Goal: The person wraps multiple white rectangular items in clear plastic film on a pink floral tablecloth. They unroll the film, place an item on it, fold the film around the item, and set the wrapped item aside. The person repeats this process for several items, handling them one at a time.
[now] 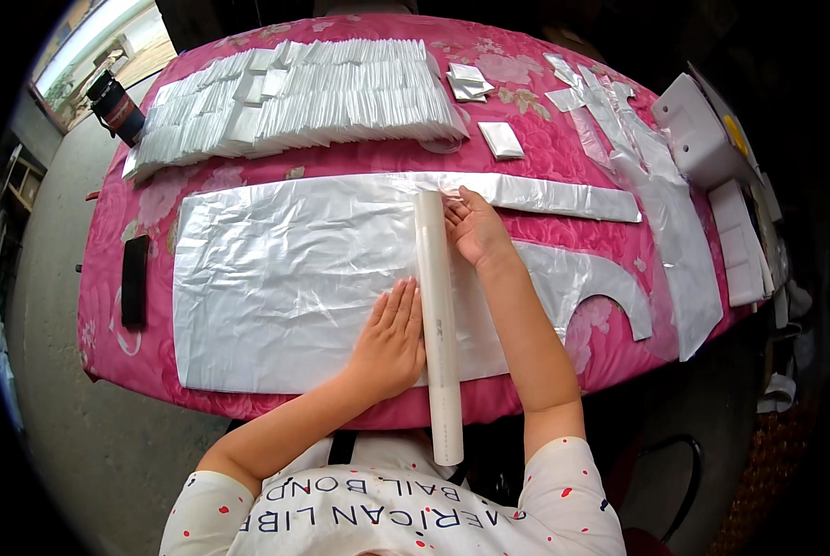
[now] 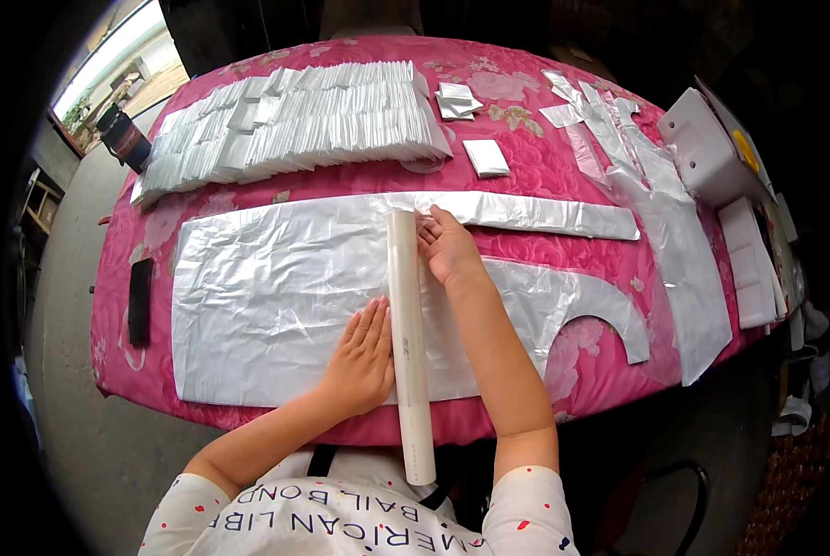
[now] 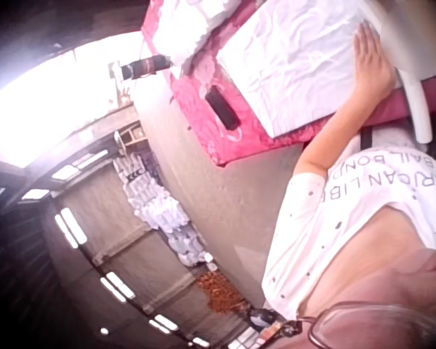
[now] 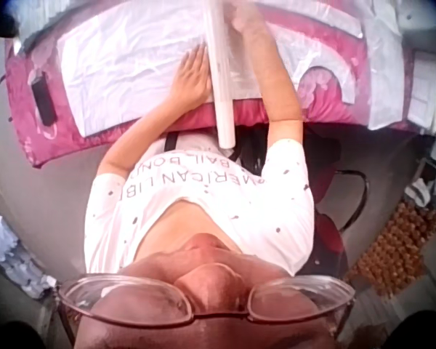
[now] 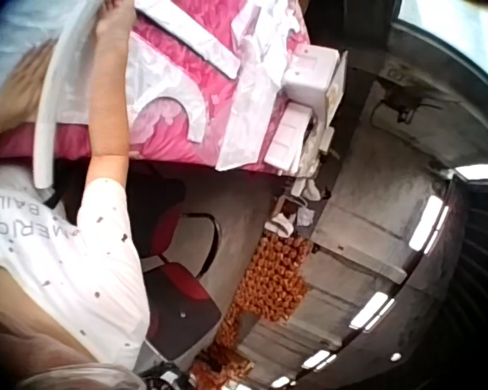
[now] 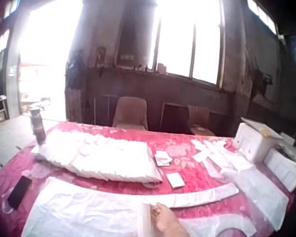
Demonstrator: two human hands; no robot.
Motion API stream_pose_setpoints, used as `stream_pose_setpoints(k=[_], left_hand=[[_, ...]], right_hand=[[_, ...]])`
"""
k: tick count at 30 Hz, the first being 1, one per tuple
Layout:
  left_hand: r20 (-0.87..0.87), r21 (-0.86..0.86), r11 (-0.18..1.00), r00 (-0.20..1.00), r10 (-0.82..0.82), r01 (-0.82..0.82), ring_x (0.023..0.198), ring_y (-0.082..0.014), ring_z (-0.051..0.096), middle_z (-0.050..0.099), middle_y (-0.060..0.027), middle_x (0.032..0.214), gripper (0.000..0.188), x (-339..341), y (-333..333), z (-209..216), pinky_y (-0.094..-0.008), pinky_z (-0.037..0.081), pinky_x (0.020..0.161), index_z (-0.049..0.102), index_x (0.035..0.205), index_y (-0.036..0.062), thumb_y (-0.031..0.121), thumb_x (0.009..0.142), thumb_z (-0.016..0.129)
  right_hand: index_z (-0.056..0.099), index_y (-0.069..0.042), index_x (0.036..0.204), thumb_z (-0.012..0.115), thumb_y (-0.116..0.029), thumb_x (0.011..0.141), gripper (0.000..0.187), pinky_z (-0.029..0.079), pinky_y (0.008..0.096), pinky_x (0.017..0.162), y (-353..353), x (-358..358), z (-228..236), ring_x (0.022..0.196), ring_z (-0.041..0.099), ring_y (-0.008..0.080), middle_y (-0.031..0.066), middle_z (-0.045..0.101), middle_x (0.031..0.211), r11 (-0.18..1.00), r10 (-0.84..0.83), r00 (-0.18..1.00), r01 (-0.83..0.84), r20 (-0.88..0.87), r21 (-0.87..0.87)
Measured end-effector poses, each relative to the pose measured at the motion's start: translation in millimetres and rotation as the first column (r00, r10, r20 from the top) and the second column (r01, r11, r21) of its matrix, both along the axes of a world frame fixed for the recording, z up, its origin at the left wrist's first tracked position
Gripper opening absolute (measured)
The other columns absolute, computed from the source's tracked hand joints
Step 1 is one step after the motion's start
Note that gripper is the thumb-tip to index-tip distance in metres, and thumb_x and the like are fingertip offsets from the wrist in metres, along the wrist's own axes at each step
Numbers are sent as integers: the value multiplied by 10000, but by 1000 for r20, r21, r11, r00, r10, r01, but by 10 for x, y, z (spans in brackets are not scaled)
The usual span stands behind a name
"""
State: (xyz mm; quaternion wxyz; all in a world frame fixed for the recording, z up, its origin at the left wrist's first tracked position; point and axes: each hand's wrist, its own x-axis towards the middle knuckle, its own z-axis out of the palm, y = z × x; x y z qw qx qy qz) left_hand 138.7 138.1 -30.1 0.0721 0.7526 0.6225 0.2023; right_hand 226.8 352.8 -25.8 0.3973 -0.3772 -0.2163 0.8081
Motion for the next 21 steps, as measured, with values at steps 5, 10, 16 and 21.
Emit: stream_pose_setpoints(k=[5,10,16,21], left_hand=[[6,-2,1000,1000,16,-16,1327,-386,234,275,-293,1389,558,-14,-12,-3,-458,146,1096,289,1299,-155,162,846,366],[38,16,1000,999,12,-12,1325,-383,241,282,-286,1388,560,9,-1,-10,-453,145,1097,293,1306,-143,163,843,370],[-45,-24,1000,999,16,-17,1344,-355,204,243,-273,1410,593,-19,-25,-17,-436,127,1104,270,1320,-134,221,853,354],[-9,97,995,1000,21,-20,1322,-381,254,298,-291,1379,581,11,-12,-59,-467,164,1088,305,1297,-140,245,868,370]], right_hand=[[548,-20,1023,458,-106,896,178,496,412,845,615,485,-135,977,603,240,95,623,1057,928,-336,845,372,-416,4],[527,-8,1145,388,-167,939,295,500,414,886,1038,1482,278,1051,580,270,128,607,1122,910,-125,737,352,-665,219],[464,7,1253,371,-208,966,371,358,356,1028,-45,388,1257,1201,468,244,129,511,1269,686,-147,986,156,-75,711],[484,-30,1243,468,-211,927,365,343,338,969,-1271,-944,803,1117,492,309,187,559,1150,262,20,803,-579,596,772]])
